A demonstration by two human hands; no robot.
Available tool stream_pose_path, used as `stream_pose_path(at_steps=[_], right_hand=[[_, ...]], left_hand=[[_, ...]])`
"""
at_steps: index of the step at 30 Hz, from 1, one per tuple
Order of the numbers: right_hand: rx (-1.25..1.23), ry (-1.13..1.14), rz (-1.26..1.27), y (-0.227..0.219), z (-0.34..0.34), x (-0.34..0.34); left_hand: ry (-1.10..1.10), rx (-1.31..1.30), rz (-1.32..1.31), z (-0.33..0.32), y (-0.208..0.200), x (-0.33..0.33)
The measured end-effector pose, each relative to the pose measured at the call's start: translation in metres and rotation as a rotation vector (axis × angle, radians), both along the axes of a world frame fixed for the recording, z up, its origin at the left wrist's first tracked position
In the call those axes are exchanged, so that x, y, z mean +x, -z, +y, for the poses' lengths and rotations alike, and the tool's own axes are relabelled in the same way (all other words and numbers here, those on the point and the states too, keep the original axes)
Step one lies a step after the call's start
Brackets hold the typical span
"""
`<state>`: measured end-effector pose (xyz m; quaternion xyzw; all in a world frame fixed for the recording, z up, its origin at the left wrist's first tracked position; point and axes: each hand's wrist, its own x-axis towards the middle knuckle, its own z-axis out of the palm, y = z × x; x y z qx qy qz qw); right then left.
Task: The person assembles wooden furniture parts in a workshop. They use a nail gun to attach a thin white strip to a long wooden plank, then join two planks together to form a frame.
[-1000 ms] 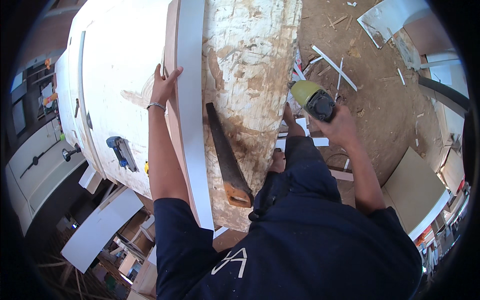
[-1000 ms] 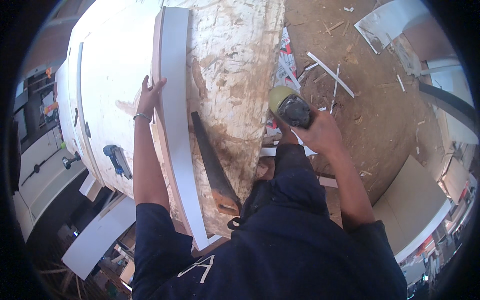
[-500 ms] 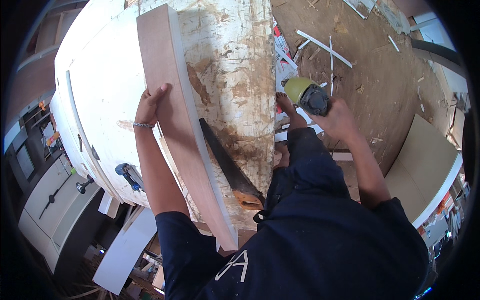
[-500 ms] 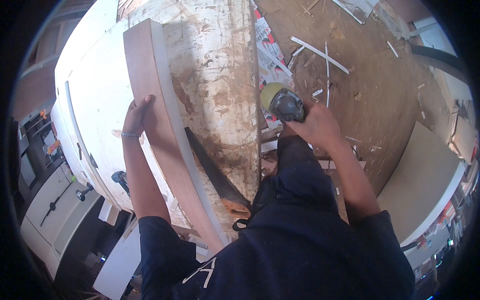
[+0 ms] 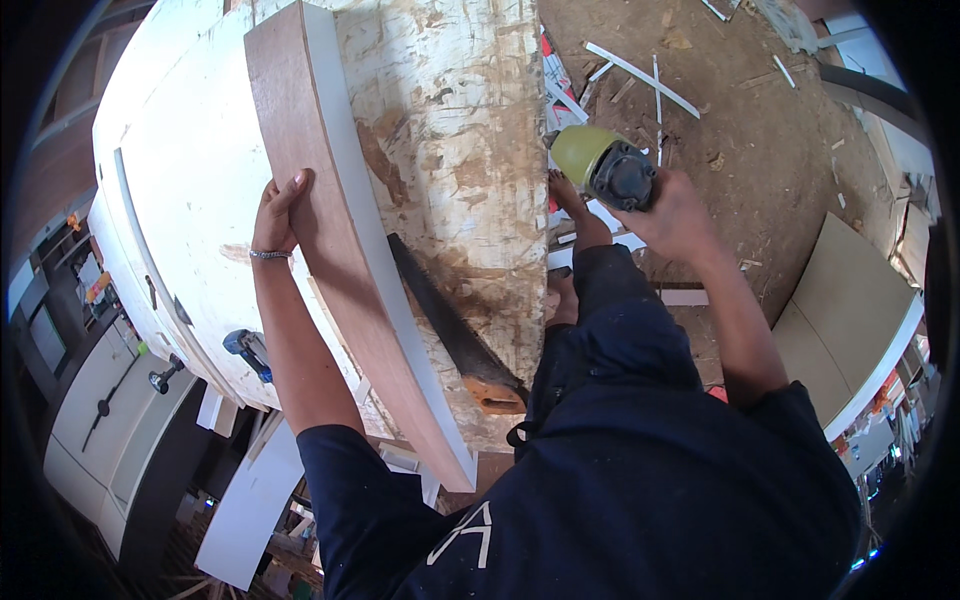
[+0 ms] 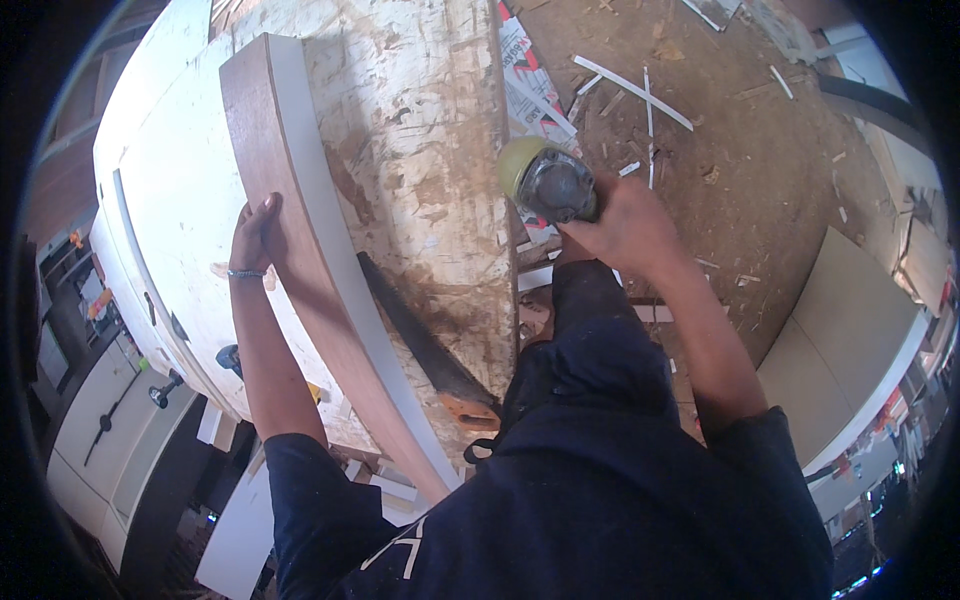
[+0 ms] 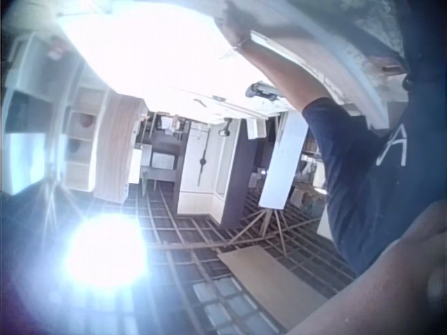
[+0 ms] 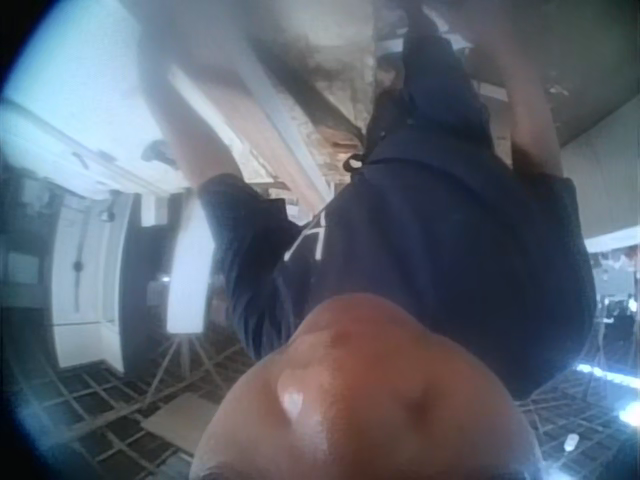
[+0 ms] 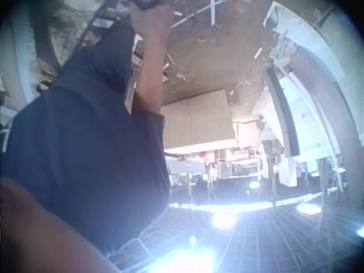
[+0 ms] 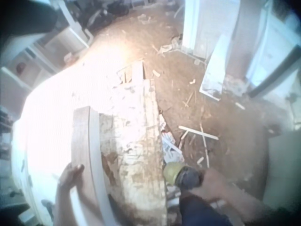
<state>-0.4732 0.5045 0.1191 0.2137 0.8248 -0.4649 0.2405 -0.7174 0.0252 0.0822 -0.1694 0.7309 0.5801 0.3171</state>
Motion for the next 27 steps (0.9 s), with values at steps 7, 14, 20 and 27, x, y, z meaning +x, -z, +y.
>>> stream_pose_path(at_steps=[7, 14, 20, 27], right_hand=[[-0.003, 0.011, 0.031, 0.003, -0.003, -0.006], [-0.067, 0.084, 0.055, 0.003, -0.003, -0.012], [-0.125, 0.102, 0.081, 0.003, -0.001, -0.021], [-0.047, 0.078, 0.128, 0.014, 0.013, -0.004]], left_hand=[[0.005, 0.120, -0.017, -0.008, 0.018, -0.001], [0.013, 0.116, -0.091, 0.021, -0.001, -0.007], [-0.052, 0.114, -0.122, 0.053, 0.020, -0.092], [0.041, -0.040, 0.118, 0.098, 0.001, -0.102]])
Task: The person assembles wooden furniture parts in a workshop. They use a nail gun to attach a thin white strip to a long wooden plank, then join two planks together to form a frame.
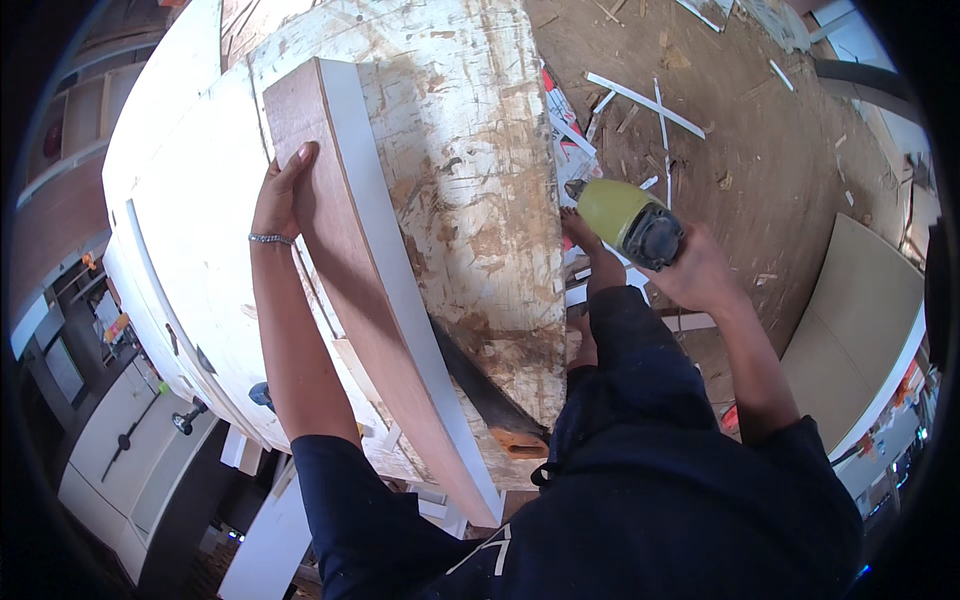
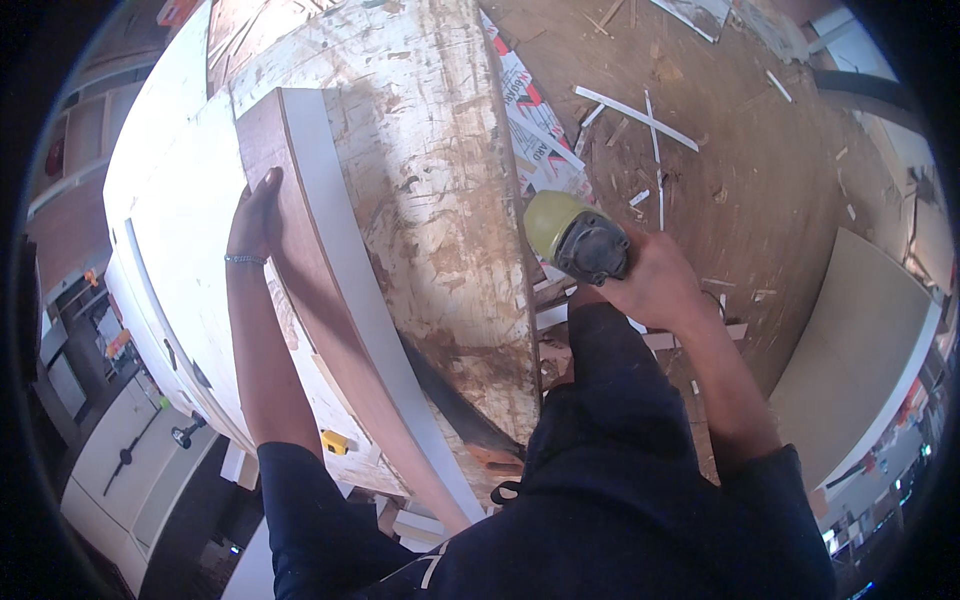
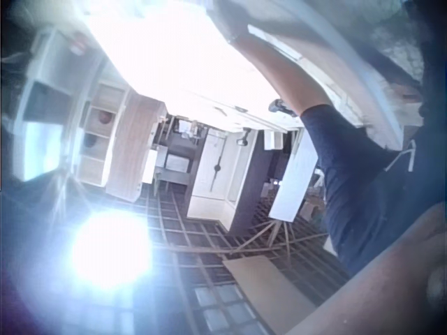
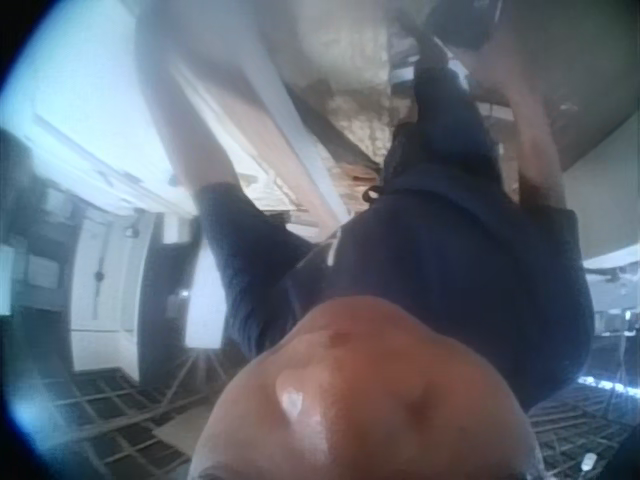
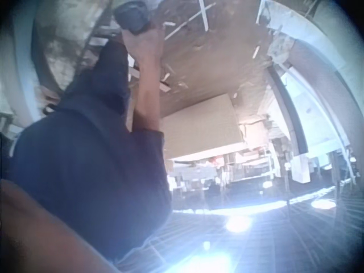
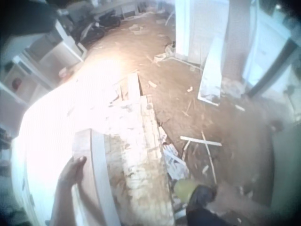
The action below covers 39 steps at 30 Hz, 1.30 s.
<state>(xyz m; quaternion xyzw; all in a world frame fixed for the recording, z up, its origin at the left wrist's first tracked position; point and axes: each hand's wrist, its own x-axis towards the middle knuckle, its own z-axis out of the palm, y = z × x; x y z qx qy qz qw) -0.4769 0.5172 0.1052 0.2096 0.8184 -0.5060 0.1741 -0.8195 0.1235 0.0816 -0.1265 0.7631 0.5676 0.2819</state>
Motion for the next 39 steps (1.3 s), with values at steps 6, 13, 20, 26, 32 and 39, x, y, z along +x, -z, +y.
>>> stream_pose_path(at_steps=[6, 13, 20, 26, 32, 39], right_hand=[[0.012, 0.041, -0.119, -0.001, 0.005, -0.004], [0.039, -0.016, -0.035, -0.008, 0.006, -0.019], [0.064, 0.082, -0.056, -0.015, 0.007, -0.033], [0.130, 0.084, -0.019, -0.022, 0.016, -0.063], [0.326, -0.137, 0.057, -0.059, 0.022, -0.136], [0.323, -0.338, 0.021, -0.097, 0.009, -0.251]], left_hand=[[0.033, 0.053, -0.022, 0.005, -0.005, 0.000], [0.042, 0.060, -0.015, -0.005, -0.002, -0.002], [0.053, 0.145, 0.020, -0.014, 0.009, -0.004], [0.051, 0.157, 0.016, -0.010, 0.005, -0.001], [0.069, 0.116, 0.030, 0.005, -0.008, 0.003], [0.118, 0.013, 0.001, 0.006, -0.016, 0.005]])
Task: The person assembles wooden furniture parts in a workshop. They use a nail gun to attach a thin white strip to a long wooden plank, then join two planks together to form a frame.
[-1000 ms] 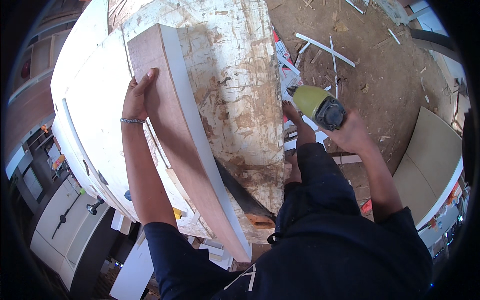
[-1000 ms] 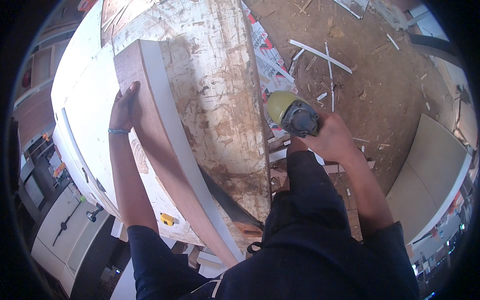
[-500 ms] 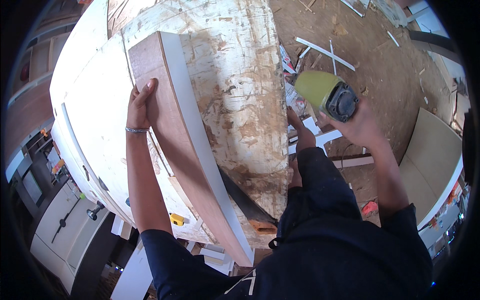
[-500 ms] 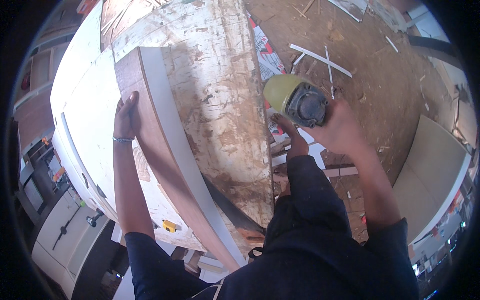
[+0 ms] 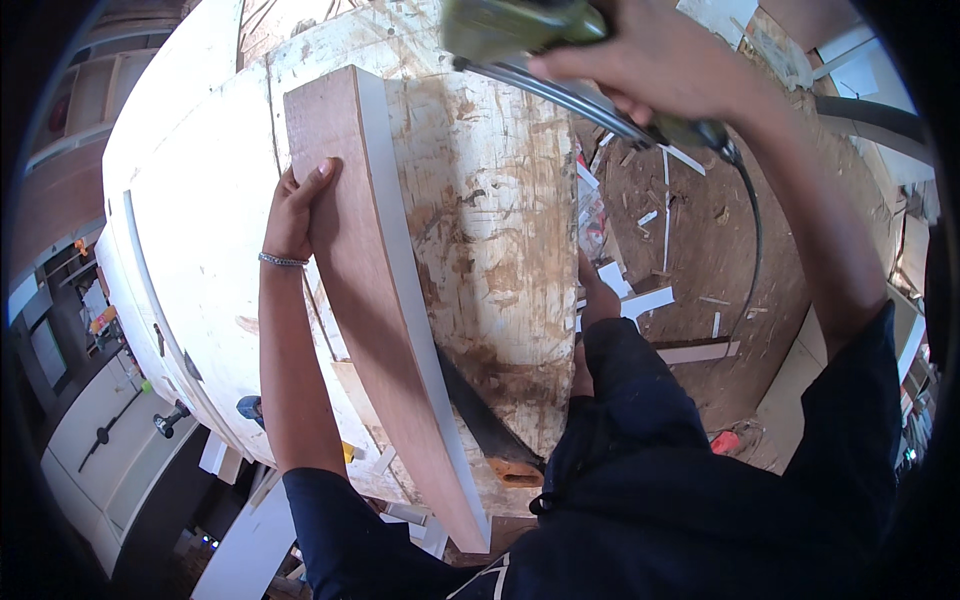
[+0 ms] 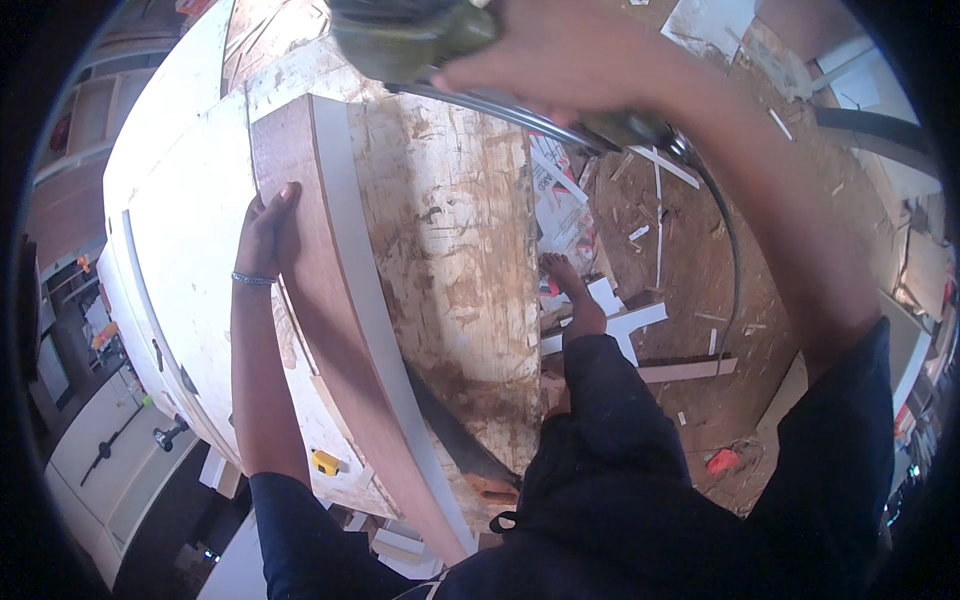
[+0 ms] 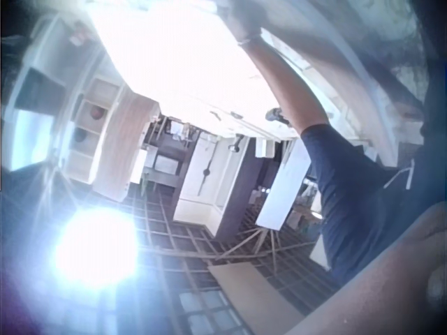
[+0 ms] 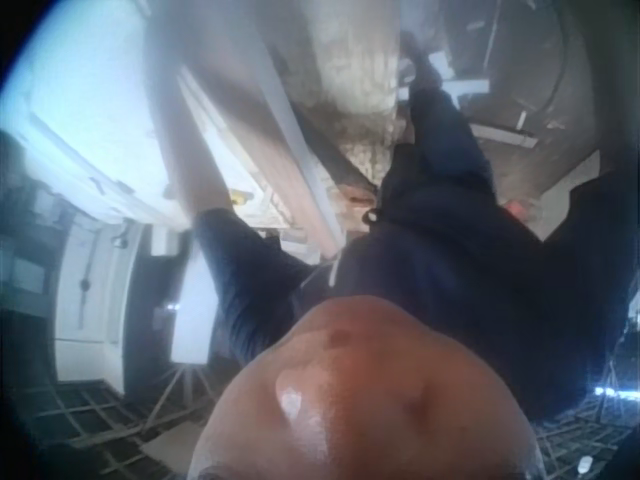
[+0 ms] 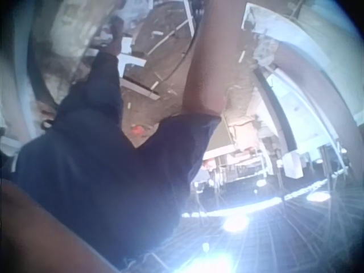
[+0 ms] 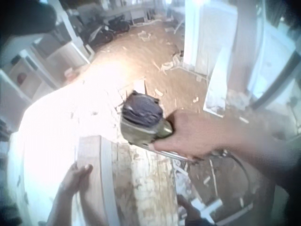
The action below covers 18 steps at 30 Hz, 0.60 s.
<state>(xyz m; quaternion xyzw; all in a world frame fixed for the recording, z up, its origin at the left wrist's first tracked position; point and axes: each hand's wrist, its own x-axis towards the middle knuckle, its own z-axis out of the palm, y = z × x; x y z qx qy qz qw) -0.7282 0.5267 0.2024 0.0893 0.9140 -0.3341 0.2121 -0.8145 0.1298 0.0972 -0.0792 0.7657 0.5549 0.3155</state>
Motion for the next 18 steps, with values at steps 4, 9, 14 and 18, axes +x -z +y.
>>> stream_pose_path(at_steps=[4, 9, 14, 18], right_hand=[[-0.058, -0.160, 0.013, -0.036, -0.013, -0.040], [-0.124, -0.252, 0.012, -0.033, -0.034, -0.076], [-0.108, -0.291, 0.040, -0.036, -0.051, -0.092], [-0.145, -0.276, 0.050, -0.042, -0.064, -0.096]], left_hand=[[0.015, 0.013, -0.011, -0.002, 0.001, -0.001], [0.030, 0.042, -0.016, -0.006, 0.003, -0.001], [-0.001, 0.094, 0.005, 0.005, -0.004, 0.001], [0.042, 0.082, -0.043, 0.004, -0.005, -0.001]])
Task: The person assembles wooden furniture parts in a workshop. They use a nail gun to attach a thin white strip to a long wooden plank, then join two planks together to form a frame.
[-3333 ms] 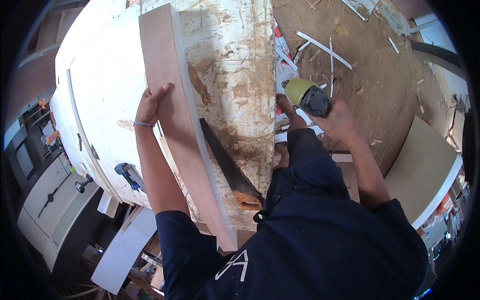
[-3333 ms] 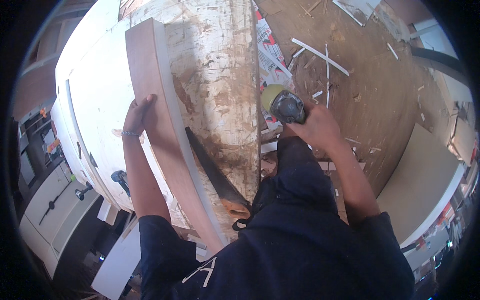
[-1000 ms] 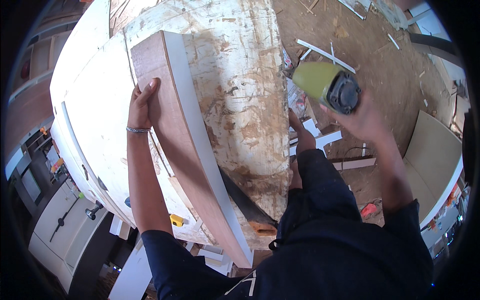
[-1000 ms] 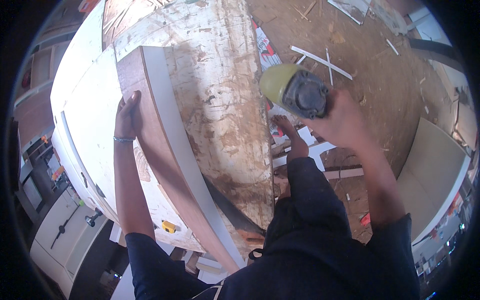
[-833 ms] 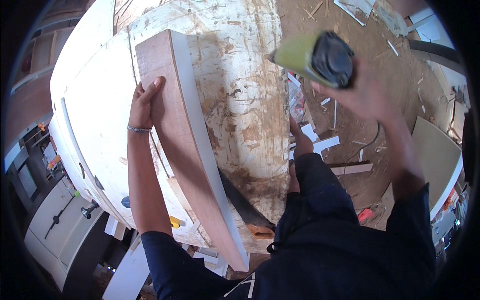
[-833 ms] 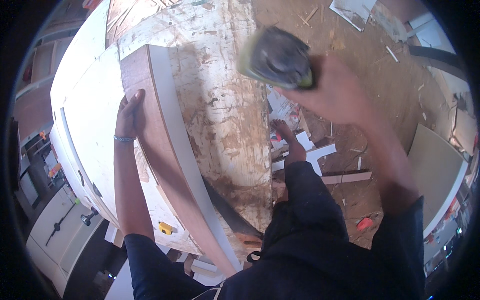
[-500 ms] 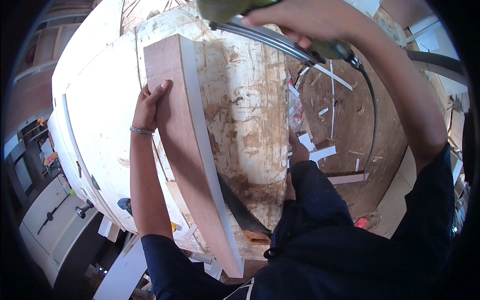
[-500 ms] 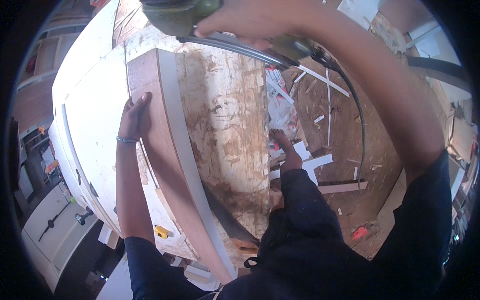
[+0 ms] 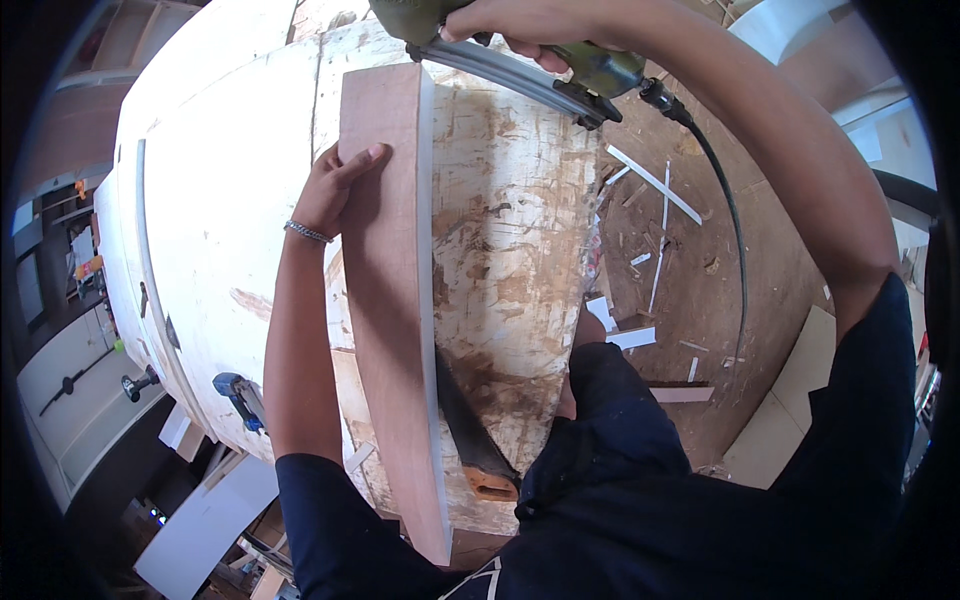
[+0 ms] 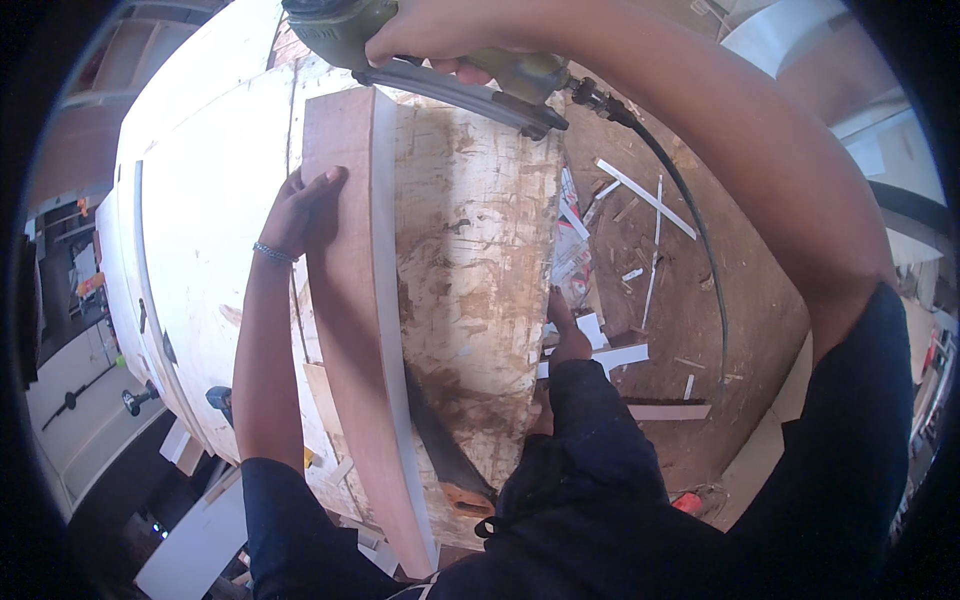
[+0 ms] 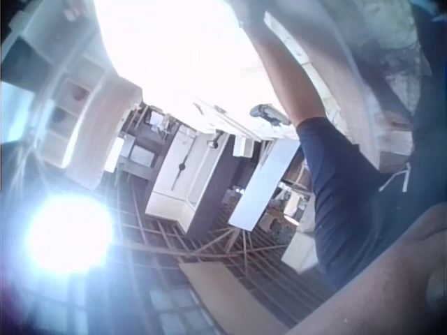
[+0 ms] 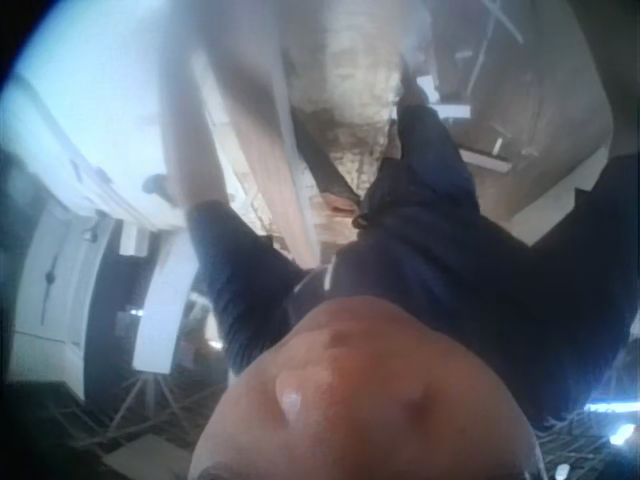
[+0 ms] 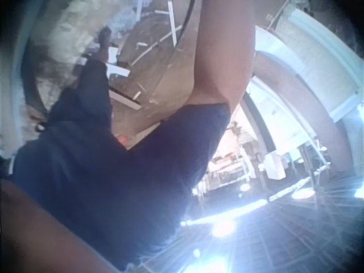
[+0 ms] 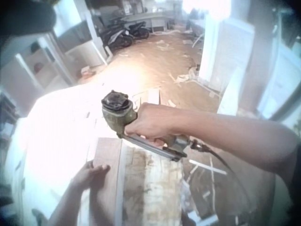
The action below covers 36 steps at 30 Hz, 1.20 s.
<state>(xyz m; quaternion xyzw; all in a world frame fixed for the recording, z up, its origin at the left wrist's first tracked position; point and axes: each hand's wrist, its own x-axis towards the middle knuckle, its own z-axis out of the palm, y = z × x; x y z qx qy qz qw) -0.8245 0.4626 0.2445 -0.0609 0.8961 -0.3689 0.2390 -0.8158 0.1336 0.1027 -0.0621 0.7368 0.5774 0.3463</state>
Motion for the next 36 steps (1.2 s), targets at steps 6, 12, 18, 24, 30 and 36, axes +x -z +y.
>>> stream_pose_path(at_steps=[6, 12, 18, 24, 30, 36], right_hand=[[-0.044, -0.016, -0.001, 0.005, -0.010, -0.001], [0.003, -0.061, 0.015, -0.001, -0.016, -0.001], [0.102, -0.054, 0.061, -0.003, -0.024, -0.002], [0.133, -0.042, 0.022, -0.007, -0.025, -0.002], [0.150, -0.038, 0.061, -0.004, -0.026, 0.000], [0.122, -0.092, 0.032, -0.004, -0.028, 0.001]], left_hand=[[-0.075, 0.007, 0.057, 0.006, -0.001, 0.003], [-0.079, -0.013, 0.075, 0.007, -0.002, 0.005], [-0.026, -0.047, 0.059, 0.005, -0.005, 0.004], [-0.046, -0.014, 0.089, 0.006, -0.002, 0.004], [-0.037, -0.054, 0.073, 0.007, -0.004, 0.003], [-0.052, 0.001, 0.064, -0.005, 0.009, 0.004]])
